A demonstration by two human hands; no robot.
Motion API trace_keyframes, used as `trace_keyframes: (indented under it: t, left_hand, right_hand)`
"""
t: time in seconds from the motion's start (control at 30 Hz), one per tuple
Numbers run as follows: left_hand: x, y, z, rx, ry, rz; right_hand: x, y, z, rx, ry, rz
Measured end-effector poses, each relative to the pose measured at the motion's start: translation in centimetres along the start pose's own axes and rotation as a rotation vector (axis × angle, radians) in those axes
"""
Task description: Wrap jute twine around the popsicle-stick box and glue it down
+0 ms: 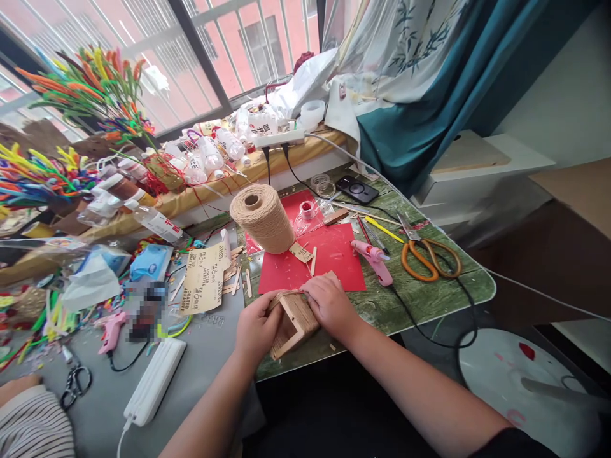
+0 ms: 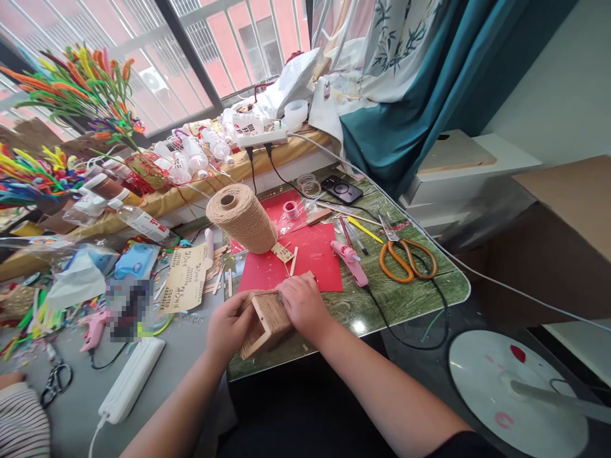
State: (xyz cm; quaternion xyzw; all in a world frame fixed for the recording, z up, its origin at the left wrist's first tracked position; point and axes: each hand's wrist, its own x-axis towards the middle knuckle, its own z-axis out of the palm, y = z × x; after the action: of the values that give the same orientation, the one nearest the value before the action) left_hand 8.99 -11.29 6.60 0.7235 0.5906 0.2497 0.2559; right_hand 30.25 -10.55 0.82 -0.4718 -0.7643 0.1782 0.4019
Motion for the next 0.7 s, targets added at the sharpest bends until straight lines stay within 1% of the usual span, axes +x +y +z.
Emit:
trace_keyframes:
  t: [0.13, 0.27, 0.37, 0.5, 0.7]
  left_hand:
    - [-0.8, -1.2, 0.6, -0.116, 0.102, -0.008]
    - [-1.3, -3.1, 2.4, -0.329, 0.178, 0.008]
    - [-1.3, -4.6, 3.7, -0.445, 0.224, 0.039]
    - [-1.2, -5.5, 4.5, -0.519, 0.214, 0.077]
    - [-1.2, -5.4, 4.5, -0.597, 0.204, 0.084]
  right_hand:
    - [0.0, 0.3, 0.2, 0.034, -0.015, -0.018]
    - [-0.1, 0.5, 0.2, 0.076, -0.008, -0.041]
    - [-0.1, 0.5, 0.0, 0.119, 0.018, -0.045]
    - [0.0, 0.4, -0.2, 0.181, 0.058, -0.031]
    - [0.0, 0.7, -0.3, 0.260, 0.061, -0.036]
